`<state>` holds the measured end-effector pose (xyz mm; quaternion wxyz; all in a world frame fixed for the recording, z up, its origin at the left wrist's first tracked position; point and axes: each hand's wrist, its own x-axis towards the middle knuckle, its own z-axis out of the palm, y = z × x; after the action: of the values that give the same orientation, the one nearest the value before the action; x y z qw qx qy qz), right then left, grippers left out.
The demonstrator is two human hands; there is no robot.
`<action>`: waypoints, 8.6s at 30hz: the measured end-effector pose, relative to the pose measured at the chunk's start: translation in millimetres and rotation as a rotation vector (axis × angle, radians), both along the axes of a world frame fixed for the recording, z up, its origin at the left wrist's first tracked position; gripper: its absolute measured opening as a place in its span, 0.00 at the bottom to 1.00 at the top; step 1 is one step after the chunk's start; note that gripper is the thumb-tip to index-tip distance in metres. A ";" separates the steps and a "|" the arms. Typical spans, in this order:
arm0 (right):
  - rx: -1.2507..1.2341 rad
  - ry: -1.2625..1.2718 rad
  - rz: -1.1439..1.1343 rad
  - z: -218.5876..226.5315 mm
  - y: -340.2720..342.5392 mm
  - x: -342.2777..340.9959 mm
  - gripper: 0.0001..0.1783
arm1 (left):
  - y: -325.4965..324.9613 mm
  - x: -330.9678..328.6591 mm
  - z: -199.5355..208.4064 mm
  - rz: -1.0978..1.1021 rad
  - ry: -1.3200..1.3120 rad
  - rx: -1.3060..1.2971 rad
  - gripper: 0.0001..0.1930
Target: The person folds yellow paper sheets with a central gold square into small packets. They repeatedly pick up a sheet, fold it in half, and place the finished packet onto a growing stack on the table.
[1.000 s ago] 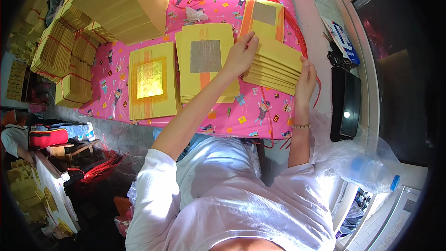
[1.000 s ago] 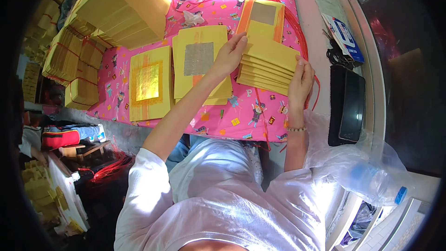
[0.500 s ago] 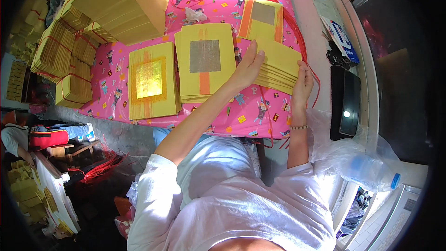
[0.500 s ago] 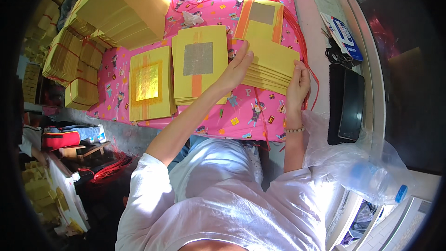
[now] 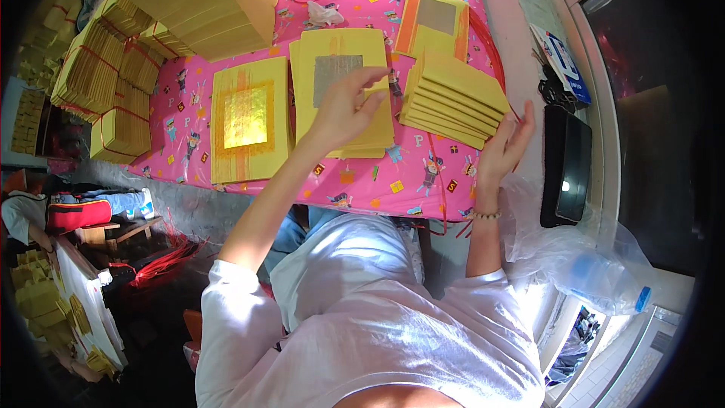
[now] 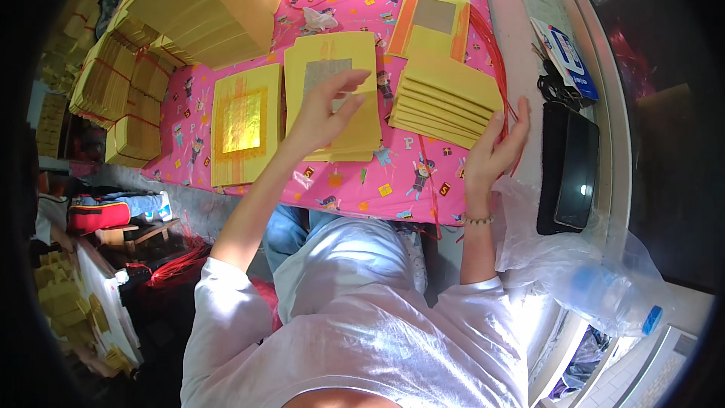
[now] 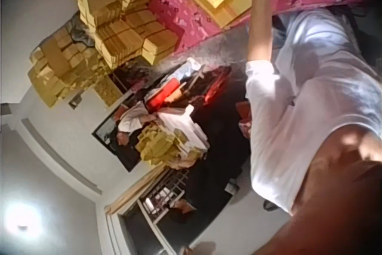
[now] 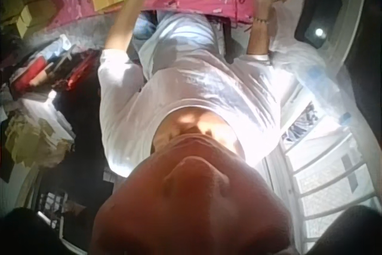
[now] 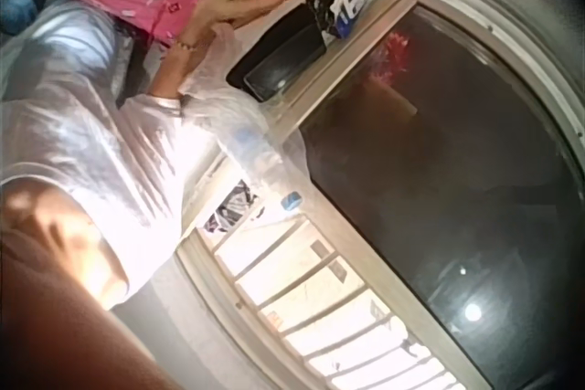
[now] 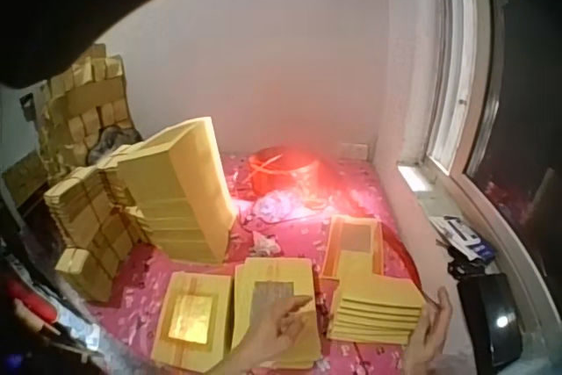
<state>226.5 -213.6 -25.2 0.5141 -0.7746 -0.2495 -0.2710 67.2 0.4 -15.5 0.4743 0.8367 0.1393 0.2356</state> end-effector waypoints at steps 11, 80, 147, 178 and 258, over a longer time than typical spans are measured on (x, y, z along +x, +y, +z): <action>-0.570 -0.109 0.869 15.7 50.7 -70.8 0.20 | 2.3 -81.7 15.7 0.043 0.381 0.397 0.20; -0.671 -0.023 0.926 15.6 77.6 -58.4 0.11 | 29.7 -78.9 -3.4 0.039 0.267 0.411 0.14; 0.269 0.828 1.233 8.0 157.6 -71.2 0.26 | 28.3 -100.9 0.5 0.117 -0.465 -0.429 0.20; -0.007 0.506 1.177 3.2 121.8 -72.9 0.28 | 25.2 -54.1 -7.8 0.008 -0.447 -0.556 0.26; 0.257 1.109 1.164 24.1 102.7 -79.9 0.15 | -19.5 -63.0 22.7 0.198 -0.348 -0.498 0.20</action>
<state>146.7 -110.9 -1.1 0.7062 -0.4774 -0.2883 0.4361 4.2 -19.1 7.2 0.6559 0.6244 0.1902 0.3792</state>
